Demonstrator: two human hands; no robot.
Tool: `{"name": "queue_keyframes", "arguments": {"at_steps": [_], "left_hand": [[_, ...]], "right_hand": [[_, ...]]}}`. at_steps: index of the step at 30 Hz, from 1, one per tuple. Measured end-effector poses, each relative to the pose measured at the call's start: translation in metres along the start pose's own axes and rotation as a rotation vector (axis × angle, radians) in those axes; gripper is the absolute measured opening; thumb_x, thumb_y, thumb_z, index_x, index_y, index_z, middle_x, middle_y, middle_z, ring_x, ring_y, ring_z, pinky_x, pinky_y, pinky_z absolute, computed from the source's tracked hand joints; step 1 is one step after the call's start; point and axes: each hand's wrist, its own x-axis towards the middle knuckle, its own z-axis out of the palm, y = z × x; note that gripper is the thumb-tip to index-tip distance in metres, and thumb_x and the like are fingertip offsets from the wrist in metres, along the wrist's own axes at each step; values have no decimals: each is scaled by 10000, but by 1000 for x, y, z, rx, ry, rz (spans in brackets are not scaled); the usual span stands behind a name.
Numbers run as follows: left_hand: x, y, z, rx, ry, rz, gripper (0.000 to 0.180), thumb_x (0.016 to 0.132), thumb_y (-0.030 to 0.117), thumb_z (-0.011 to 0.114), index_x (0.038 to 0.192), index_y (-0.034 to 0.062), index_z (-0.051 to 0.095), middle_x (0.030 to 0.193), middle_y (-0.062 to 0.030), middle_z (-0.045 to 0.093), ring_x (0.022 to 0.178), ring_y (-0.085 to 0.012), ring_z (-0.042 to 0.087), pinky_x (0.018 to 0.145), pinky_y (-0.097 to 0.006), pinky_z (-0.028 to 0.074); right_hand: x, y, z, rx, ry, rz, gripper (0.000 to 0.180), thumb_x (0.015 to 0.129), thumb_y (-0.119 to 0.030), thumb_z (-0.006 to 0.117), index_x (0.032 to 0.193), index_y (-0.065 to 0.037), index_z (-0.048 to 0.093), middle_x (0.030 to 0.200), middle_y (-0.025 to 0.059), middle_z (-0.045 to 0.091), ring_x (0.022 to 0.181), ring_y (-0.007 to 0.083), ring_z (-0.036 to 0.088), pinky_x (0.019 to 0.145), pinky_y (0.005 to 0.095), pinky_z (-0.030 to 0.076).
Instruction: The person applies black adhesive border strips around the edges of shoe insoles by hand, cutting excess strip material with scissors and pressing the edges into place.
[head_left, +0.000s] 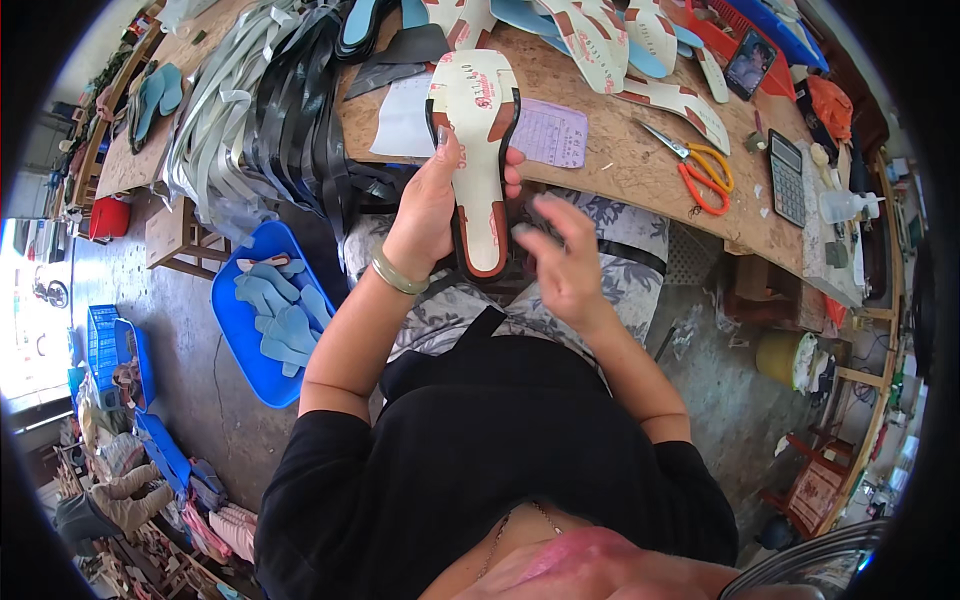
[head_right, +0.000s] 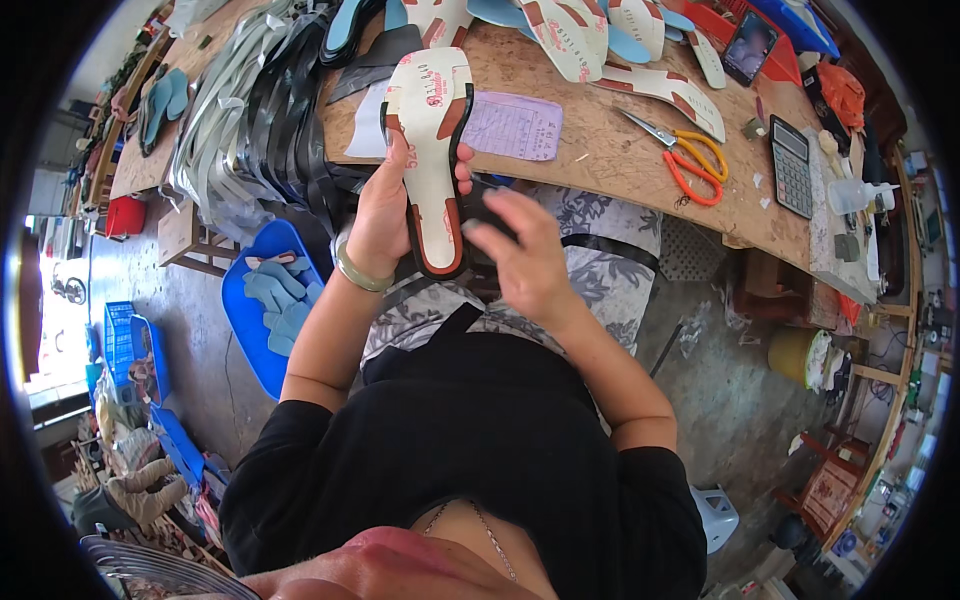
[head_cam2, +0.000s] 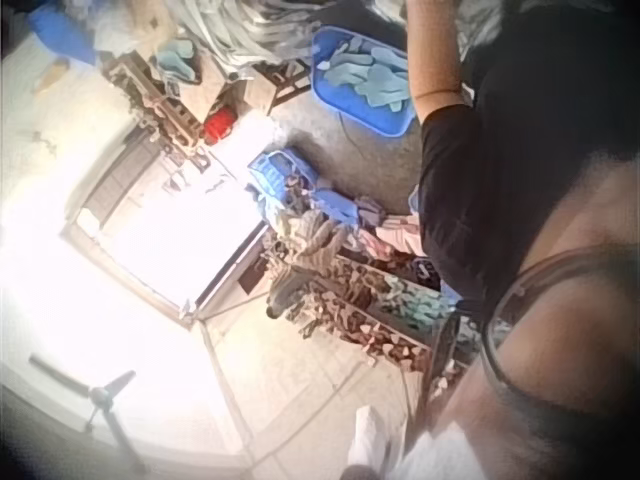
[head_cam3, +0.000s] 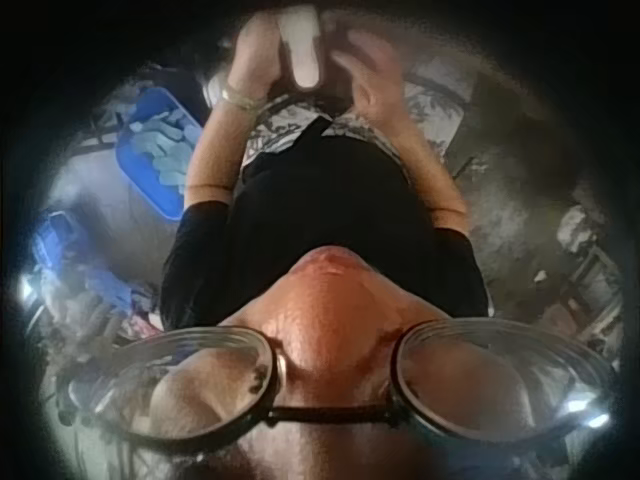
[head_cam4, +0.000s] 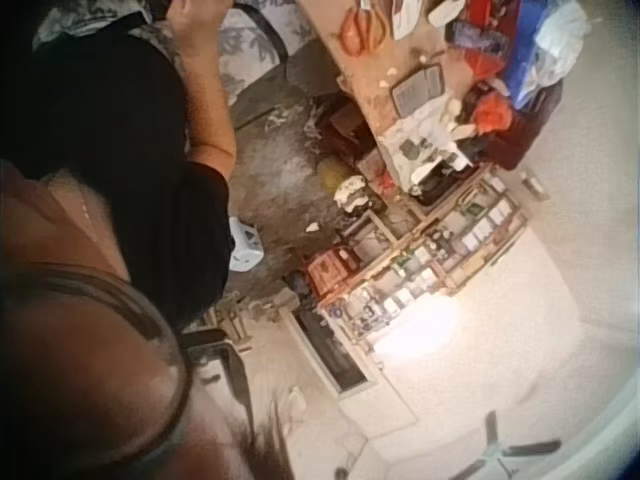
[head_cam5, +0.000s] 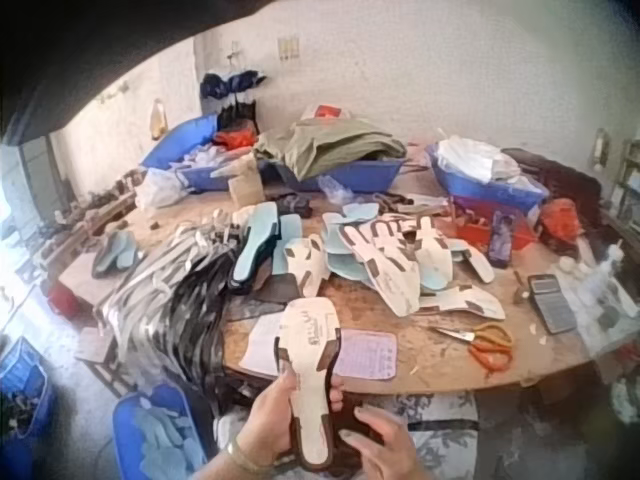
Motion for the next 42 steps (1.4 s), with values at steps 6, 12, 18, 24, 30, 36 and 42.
{"name": "queue_keyframes", "arguments": {"at_steps": [6, 12, 18, 24, 30, 36, 42], "left_hand": [[4, -24, -13, 121, -39, -62, 546, 1014, 421, 359, 1340, -11, 430, 1178, -121, 589, 1001, -219, 606, 878, -341, 501], [16, -36, 23, 231, 117, 189, 518, 1015, 376, 352, 1283, -44, 494, 1060, -127, 656, 914, -160, 639, 794, -295, 524], [18, -18, 15, 263, 115, 25, 533, 1015, 391, 321, 1293, -41, 462, 1091, -176, 639, 923, -209, 632, 820, -319, 522], [25, -16, 24, 322, 198, 153, 616, 994, 521, 308, 1167, -18, 552, 906, -119, 654, 738, -164, 610, 672, -272, 512], [14, -41, 2, 1, -90, -101, 736, 984, 593, 142, 1116, 4, 563, 848, -76, 620, 689, -139, 593, 614, -253, 509], [5, -37, -8, 364, -158, -21, 638, 1004, 526, 271, 1316, -6, 432, 980, -96, 562, 833, -146, 542, 771, -297, 469], [54, 56, -70, 1196, 427, 547, 408, 990, 358, 451, 1143, 22, 625, 1040, -101, 657, 923, -166, 603, 853, -315, 465]], "right_hand": [[35, 16, -5, 834, -72, 744, 373, 1011, -310, 452, 1059, 11, 636, 877, 61, 657, 812, 119, 602, 769, 269, 457], [55, 24, 18, 688, -115, 695, 406, 1004, -314, 470, 916, 41, 644, 770, 43, 653, 728, 87, 552, 687, 267, 461], [18, 14, 17, 797, -302, 722, 456, 995, -361, 486, 840, 31, 659, 669, 41, 627, 610, 78, 537, 569, 252, 451], [1, -8, 10, 942, -399, 923, 466, 985, -384, 496, 805, 10, 666, 584, 34, 593, 482, 68, 496, 458, 223, 390], [-17, 1, 12, 1091, -391, 1022, 325, 964, -284, 562, 879, 16, 655, 722, 49, 643, 597, 91, 584, 520, 221, 445], [-15, 4, 24, 1275, -180, 1063, 194, 893, -102, 651, 1040, 16, 603, 915, 61, 653, 794, 157, 653, 645, 273, 541], [9, 14, 8, 1306, -29, 890, 544, 867, -11, 620, 1331, 4, 337, 1133, 120, 556, 921, 204, 630, 790, 379, 563]]}}
